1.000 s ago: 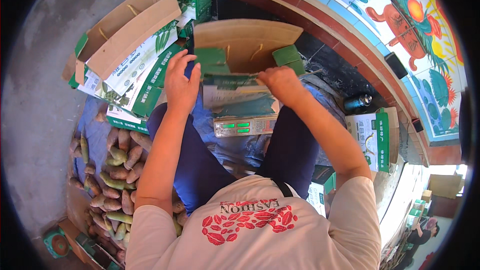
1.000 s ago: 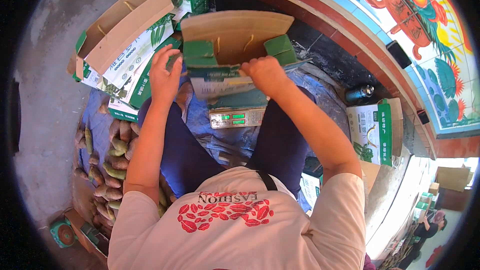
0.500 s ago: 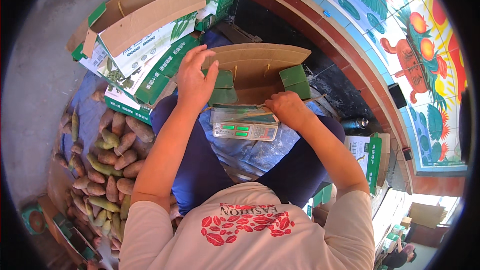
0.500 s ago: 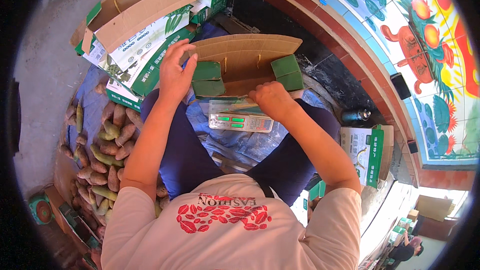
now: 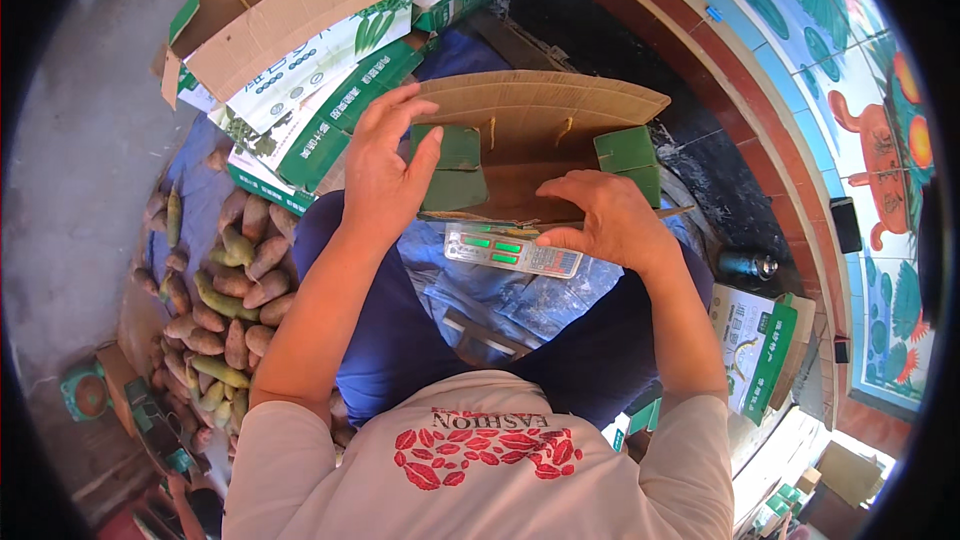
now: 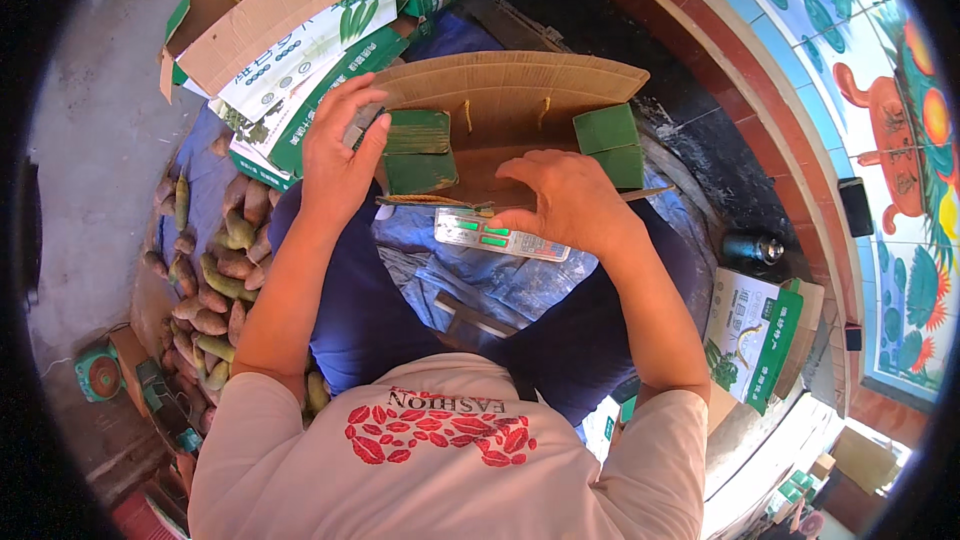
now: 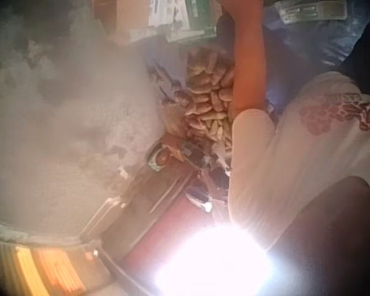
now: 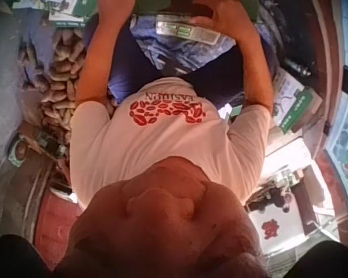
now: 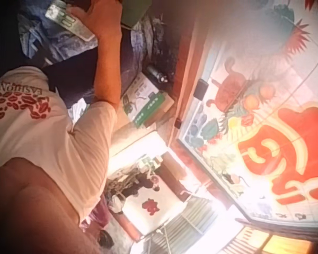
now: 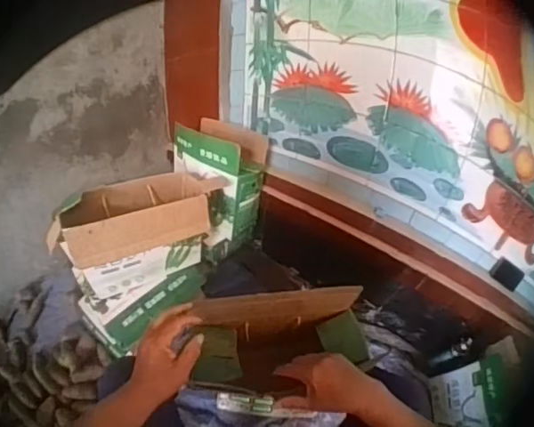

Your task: Sorting, weighing, and packing produce into cardboard boxes.

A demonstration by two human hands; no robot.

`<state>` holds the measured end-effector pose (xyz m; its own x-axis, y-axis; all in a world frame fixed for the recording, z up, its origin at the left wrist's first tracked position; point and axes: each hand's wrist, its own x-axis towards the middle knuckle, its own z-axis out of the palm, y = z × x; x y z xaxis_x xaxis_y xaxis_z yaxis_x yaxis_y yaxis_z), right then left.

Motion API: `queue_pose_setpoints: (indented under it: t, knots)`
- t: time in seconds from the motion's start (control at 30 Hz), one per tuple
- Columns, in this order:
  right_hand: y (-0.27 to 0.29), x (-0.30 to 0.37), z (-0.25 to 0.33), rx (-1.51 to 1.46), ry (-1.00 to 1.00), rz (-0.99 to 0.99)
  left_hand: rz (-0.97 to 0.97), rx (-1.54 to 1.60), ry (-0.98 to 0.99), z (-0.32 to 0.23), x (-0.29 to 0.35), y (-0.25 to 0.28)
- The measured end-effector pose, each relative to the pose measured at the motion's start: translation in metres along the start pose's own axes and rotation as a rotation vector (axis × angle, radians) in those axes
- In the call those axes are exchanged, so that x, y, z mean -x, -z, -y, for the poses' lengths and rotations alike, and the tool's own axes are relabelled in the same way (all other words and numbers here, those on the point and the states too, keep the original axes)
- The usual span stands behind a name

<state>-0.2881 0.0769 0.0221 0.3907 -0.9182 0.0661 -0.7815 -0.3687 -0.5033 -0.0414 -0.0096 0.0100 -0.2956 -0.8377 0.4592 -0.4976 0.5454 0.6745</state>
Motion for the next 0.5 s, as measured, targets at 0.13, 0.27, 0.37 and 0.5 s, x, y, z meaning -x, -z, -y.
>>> queue_pose_setpoints:
  t: [0.13,0.27,0.37,0.5]
  knots:
    - [-0.006,0.002,0.0,-0.208,-0.156,-0.016,0.0,-0.024,-0.005,0.001,0.004,0.0]
    - [-0.007,0.003,0.002,-0.168,-0.073,-0.04,-0.011,0.002,-0.024,-0.003,0.001,0.005]
    - [-0.004,0.005,0.007,-0.152,-0.032,-0.02,-0.063,0.052,-0.009,-0.003,0.001,0.017]
    - [-0.003,0.006,0.012,-0.163,-0.108,0.01,-0.195,0.379,0.177,0.004,0.011,0.06]
